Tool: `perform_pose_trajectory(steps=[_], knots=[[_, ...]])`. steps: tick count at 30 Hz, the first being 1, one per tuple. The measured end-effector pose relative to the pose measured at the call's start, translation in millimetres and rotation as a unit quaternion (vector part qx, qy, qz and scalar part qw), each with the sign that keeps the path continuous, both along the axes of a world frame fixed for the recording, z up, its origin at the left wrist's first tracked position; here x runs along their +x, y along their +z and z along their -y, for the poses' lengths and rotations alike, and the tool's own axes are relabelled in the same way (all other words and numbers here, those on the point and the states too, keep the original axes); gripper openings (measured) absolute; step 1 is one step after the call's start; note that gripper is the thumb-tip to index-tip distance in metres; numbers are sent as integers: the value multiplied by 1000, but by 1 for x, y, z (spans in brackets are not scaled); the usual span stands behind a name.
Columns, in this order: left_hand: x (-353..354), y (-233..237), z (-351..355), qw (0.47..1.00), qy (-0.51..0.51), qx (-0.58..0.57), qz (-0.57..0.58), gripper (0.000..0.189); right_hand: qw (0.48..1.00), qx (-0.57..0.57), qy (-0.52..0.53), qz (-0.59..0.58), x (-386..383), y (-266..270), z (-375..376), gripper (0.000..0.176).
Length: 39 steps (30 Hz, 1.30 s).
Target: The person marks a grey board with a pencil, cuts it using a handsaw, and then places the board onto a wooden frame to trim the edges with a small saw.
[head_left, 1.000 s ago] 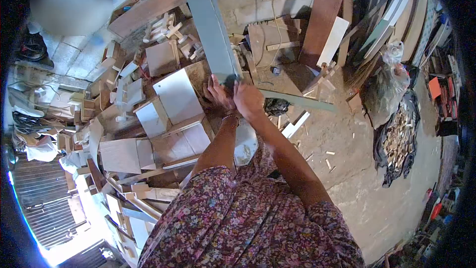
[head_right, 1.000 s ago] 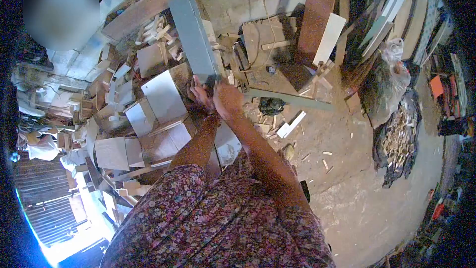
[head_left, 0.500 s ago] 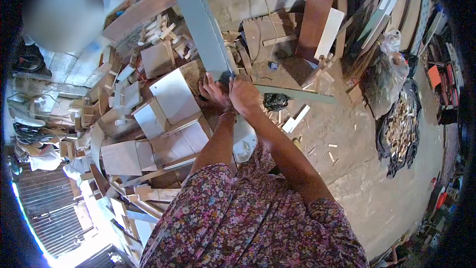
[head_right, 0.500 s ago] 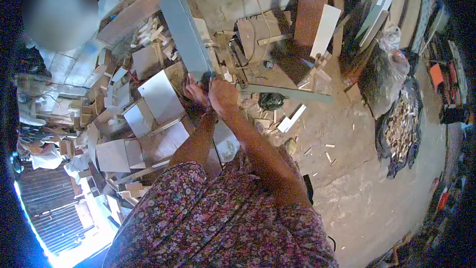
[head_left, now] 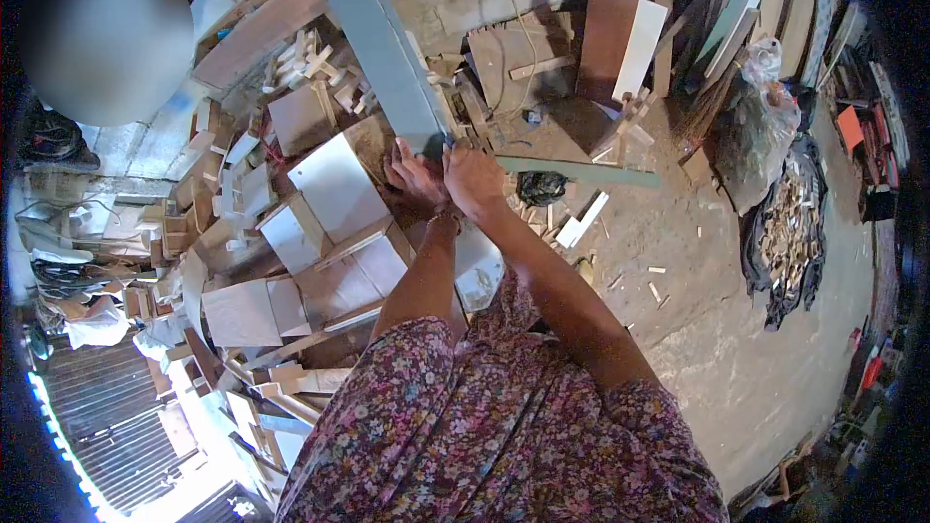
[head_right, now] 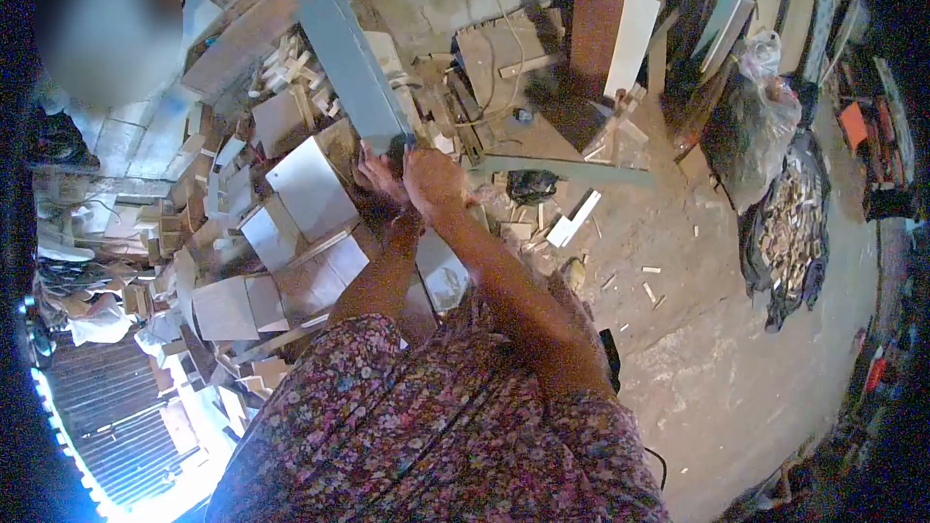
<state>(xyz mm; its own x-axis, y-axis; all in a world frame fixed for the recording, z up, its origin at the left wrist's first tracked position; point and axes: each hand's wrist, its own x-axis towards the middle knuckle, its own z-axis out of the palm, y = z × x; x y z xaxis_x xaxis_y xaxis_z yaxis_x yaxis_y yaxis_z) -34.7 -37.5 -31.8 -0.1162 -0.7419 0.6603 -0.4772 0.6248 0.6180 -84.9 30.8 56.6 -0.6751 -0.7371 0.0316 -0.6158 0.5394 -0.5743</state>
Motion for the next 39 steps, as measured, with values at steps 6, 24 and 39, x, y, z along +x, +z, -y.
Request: perform_pose_trajectory(steps=[6, 24, 39], knots=[[-3, 6, -4, 999, 12, 38, -7, 44, 999, 38, 7, -3, 6, 5, -23, 31], [-9, 0, -2, 999, 24, -11, -31, 38, 996, 85, 6, 39, 17, -12, -50, 32], [-3, 1, -1, 996, 54, -27, 66, 50, 997, 69, -11, 41, 9, 2, -34, 32]])
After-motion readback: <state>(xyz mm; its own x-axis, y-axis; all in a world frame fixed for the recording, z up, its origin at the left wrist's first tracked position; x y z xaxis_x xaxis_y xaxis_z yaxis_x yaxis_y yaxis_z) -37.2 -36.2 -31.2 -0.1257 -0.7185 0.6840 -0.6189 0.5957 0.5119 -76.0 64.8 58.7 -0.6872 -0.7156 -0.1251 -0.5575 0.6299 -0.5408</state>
